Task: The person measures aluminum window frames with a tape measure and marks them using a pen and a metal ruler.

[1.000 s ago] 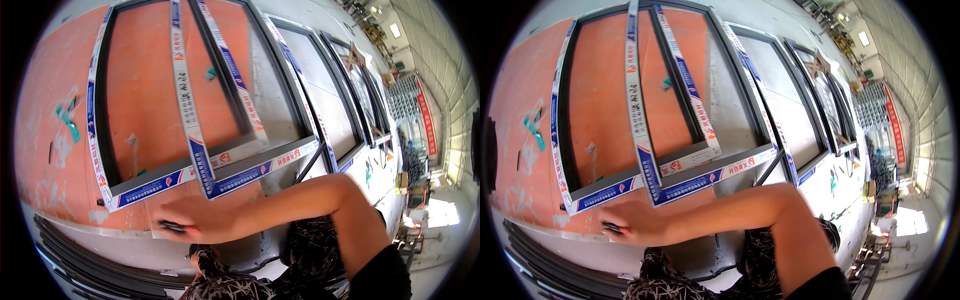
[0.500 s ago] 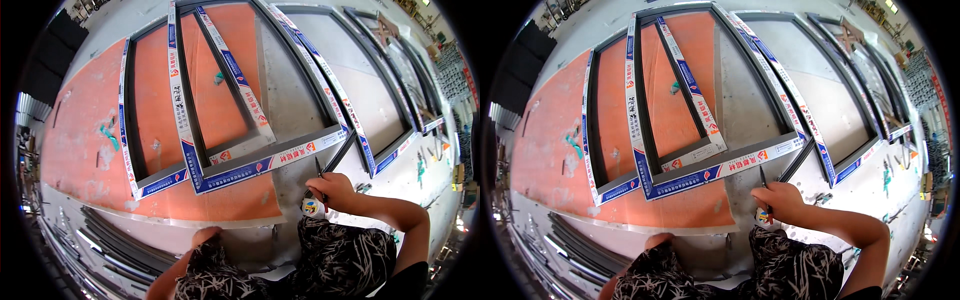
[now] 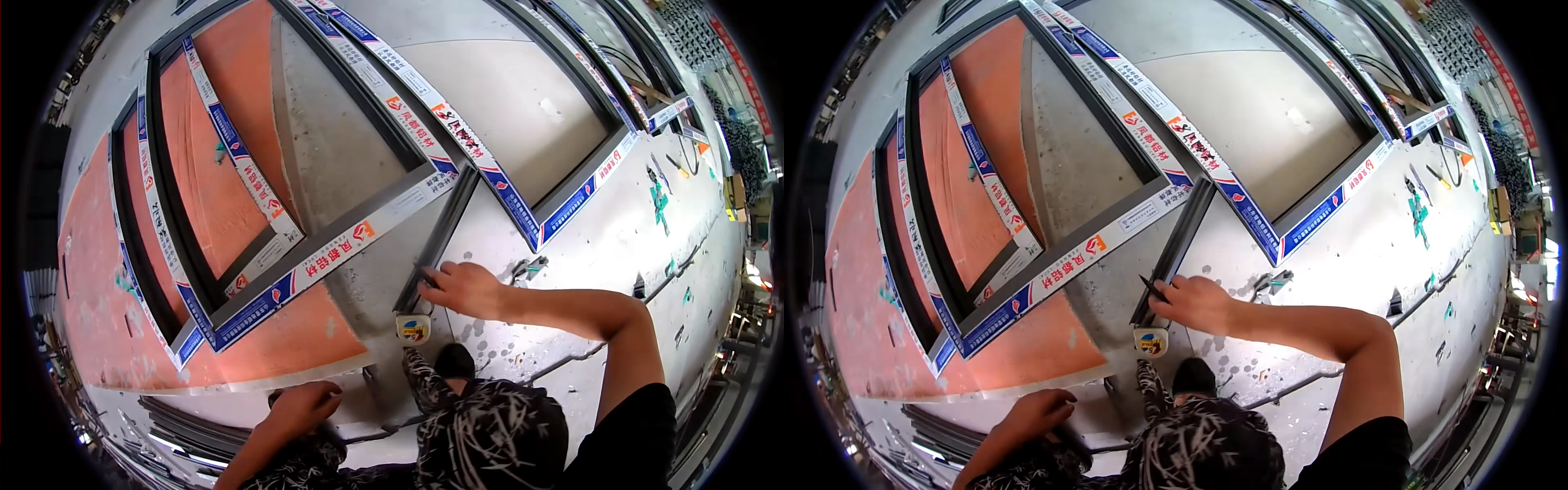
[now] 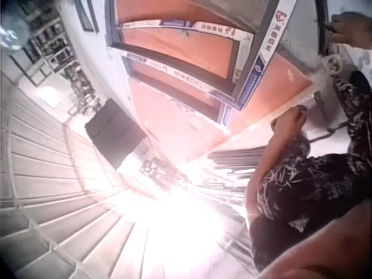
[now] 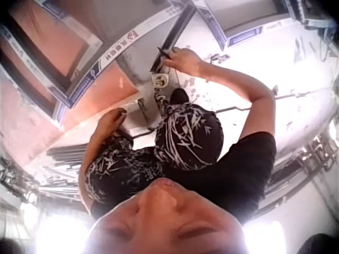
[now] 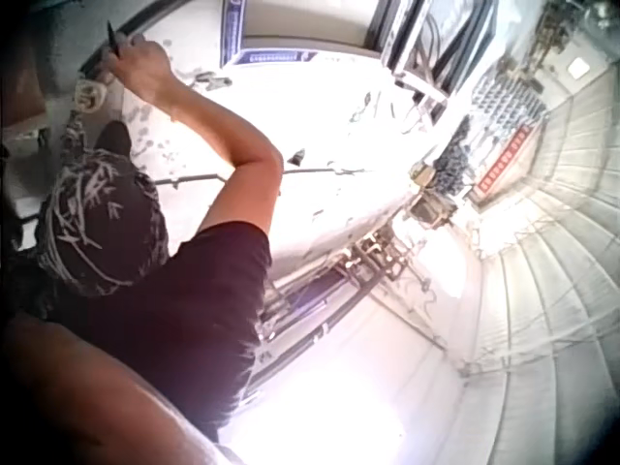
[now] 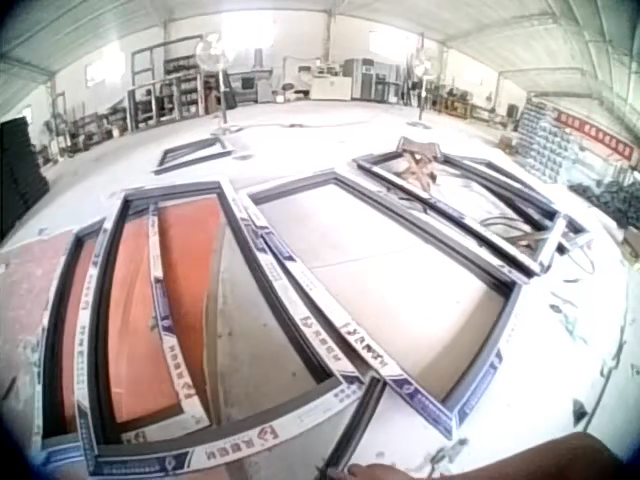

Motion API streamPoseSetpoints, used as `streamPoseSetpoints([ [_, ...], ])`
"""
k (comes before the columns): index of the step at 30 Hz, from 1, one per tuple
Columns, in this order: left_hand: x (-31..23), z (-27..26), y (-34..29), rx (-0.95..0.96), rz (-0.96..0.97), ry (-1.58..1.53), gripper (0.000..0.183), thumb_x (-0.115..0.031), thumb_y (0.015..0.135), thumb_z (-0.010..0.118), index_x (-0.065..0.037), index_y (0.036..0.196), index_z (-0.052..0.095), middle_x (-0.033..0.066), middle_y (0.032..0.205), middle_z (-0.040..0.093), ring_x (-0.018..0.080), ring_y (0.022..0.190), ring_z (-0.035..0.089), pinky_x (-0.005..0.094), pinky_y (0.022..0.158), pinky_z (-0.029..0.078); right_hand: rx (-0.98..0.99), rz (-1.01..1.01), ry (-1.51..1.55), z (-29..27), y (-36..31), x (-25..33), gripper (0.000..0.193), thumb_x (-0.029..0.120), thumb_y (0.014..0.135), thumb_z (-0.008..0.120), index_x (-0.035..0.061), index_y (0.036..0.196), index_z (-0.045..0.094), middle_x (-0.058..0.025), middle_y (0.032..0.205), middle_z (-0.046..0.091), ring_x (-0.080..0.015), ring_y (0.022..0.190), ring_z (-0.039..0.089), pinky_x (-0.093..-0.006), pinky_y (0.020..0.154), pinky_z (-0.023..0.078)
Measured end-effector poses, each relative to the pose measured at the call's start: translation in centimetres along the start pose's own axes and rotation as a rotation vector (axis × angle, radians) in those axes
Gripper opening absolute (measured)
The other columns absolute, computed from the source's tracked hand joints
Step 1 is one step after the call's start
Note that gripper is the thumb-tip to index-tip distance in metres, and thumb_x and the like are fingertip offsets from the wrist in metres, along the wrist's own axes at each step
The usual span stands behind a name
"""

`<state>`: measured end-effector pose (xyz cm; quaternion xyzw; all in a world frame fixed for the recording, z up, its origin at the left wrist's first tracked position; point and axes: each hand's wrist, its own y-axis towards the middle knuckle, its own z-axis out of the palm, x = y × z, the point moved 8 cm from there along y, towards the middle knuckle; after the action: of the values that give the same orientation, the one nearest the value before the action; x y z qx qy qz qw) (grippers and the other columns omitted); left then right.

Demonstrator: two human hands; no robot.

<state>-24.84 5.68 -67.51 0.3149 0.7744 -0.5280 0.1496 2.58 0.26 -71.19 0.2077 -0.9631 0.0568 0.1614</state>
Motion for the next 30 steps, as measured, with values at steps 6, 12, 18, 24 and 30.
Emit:
streamPoseSetpoints([
  [6, -0.8, -4.7, -2.5, -0.178, -0.226, -0.378, 0.021, -0.019, 0.092, 0.057, -0.003, 0.104, 0.062, 0.0104, 0.089, 0.067, 0.0189, 0.08, 0.067, 0.0299, 0.072, 0.053, -0.076, -0.015, -0.269, 0.2, 1.5, -3.5, 0.037, 0.012, 0.072, 0.061, 0.013, 0.109, 0.06, -0.0101, 0.115, 0.057, -0.0197, 0.076, 0.055, -0.0266, 0.055, 0.048],
  [12, 1.1, -7.2, -4.4, -0.134, -0.396, -0.199, 0.02, -0.019, 0.092, 0.057, -0.001, 0.101, 0.062, 0.0101, 0.083, 0.067, 0.0179, 0.074, 0.068, 0.0291, 0.069, 0.052, 0.166, 0.065, -0.295, 3.1, 4.0, -5.2, 0.01, 0.017, 0.076, 0.061, 0.0109, 0.084, 0.065, -0.0086, 0.084, 0.061, -0.0228, 0.076, 0.061, -0.0291, 0.058, 0.049],
  [18, 0.6, -6.4, -1.3, -0.162, -0.266, -0.231, 0.02, -0.02, 0.089, 0.059, -0.001, 0.095, 0.063, 0.0104, 0.079, 0.065, 0.0221, 0.069, 0.063, 0.0328, 0.063, 0.048, 0.157, 0.139, 0.104, 0.1, 4.3, -2.6, 0.011, 0.014, 0.077, 0.059, 0.0076, 0.086, 0.061, -0.0118, 0.08, 0.06, -0.0274, 0.072, 0.065, -0.0377, 0.054, 0.052],
  [24, -7.6, -9.6, 7.4, -0.398, 0.113, 0.153, 0.014, -0.013, 0.084, 0.059, -0.002, 0.091, 0.063, 0.015, 0.08, 0.062, 0.031, 0.075, 0.06, 0.0406, 0.065, 0.045, 0.068, 0.197, 0.167, 2.3, 2.4, -0.1, 0.012, 0.013, 0.075, 0.06, 0.0083, 0.085, 0.058, -0.0103, 0.074, 0.059, -0.0262, 0.064, 0.064, -0.0378, 0.047, 0.05],
  [30, -10.5, -10.3, 9.9, -0.611, 0.343, 0.437, 0.015, -0.009, 0.078, 0.062, -0.006, 0.092, 0.062, 0.0107, 0.089, 0.061, 0.0309, 0.083, 0.059, 0.0435, 0.073, 0.044, -0.053, 0.224, 0.144, 4.3, 2.1, 2.5, 0.026, 0.025, 0.067, 0.07, 0.0112, 0.083, 0.054, -0.0055, 0.07, 0.056, -0.0243, 0.065, 0.061, -0.0356, 0.049, 0.047],
])
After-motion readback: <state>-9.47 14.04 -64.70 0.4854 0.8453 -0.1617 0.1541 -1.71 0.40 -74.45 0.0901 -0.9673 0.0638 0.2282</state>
